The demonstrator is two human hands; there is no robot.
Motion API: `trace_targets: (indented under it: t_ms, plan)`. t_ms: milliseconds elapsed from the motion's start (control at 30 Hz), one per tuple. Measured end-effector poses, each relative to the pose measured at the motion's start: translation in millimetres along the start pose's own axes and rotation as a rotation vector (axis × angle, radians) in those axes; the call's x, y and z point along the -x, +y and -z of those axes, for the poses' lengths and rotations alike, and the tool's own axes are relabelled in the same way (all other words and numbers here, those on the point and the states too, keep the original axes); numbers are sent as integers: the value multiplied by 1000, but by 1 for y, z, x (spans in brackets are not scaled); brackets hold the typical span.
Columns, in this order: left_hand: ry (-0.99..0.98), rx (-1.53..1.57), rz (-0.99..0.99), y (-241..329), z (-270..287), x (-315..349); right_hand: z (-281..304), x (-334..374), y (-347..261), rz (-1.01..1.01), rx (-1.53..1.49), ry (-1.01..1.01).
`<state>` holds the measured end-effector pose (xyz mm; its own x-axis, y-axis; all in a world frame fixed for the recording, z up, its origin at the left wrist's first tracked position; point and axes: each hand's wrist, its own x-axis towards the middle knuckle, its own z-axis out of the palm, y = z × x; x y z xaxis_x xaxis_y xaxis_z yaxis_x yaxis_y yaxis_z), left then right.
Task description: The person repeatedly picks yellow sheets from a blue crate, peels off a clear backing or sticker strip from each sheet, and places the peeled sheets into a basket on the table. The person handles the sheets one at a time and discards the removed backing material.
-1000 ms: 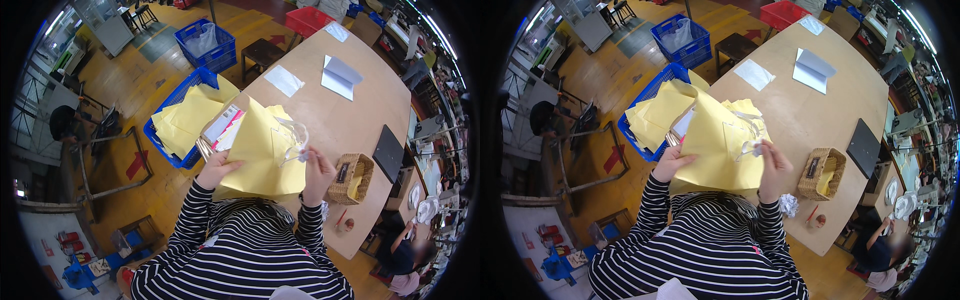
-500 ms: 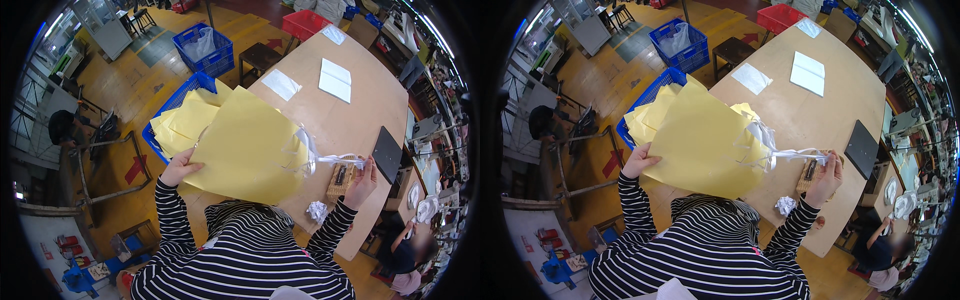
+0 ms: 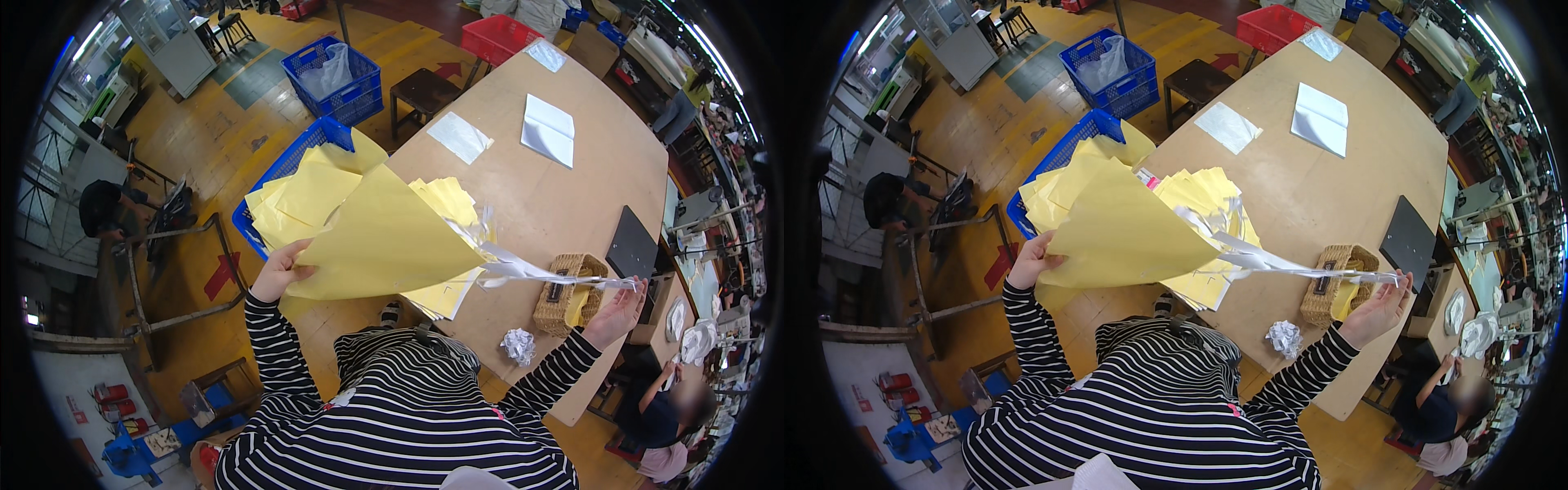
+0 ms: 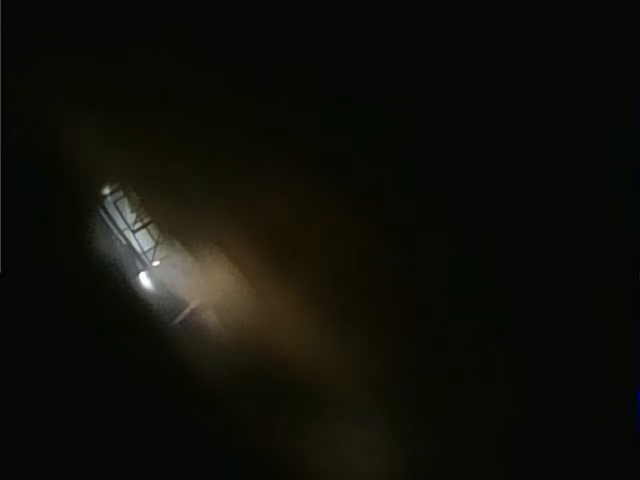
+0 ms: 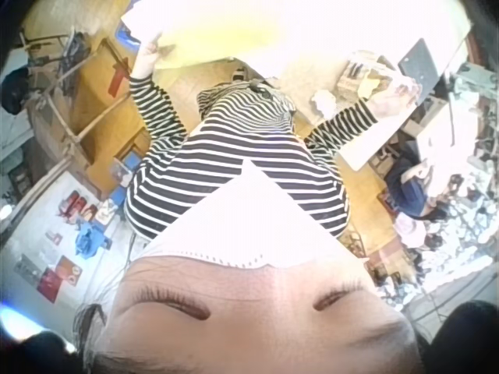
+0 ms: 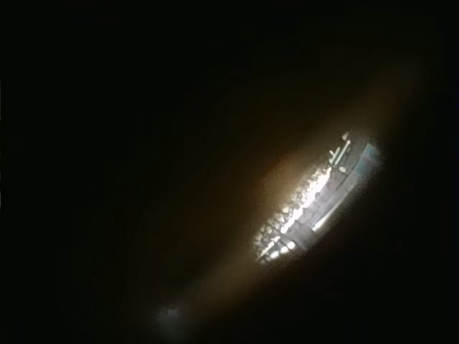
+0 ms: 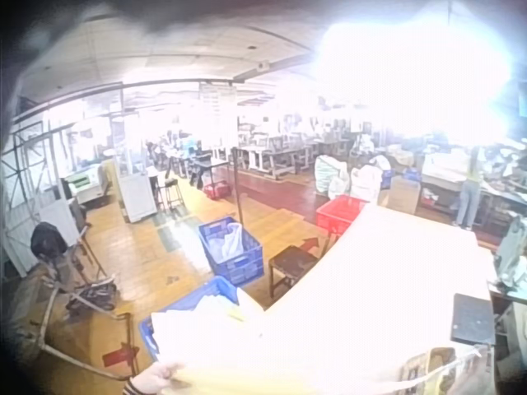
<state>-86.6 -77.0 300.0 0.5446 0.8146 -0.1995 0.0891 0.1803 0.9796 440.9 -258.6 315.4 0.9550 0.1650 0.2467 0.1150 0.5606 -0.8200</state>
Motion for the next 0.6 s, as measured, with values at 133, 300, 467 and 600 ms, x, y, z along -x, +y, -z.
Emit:
trace_targets:
  t_ms: [133, 300, 467, 600]
  plan:
    - [0, 66, 18, 1, 0, 3, -12, 7, -7, 120, 146, 111]
    - [25, 276, 34, -6, -16, -5, -44, 52, -6, 215, 379, -256]
    - [30, 577, 61, -17, -54, -22, -80, 131, 11, 293, 670, -1034]
    - [16, 745, 128, -21, -79, -28, -108, 164, 31, 308, 585, -1216]
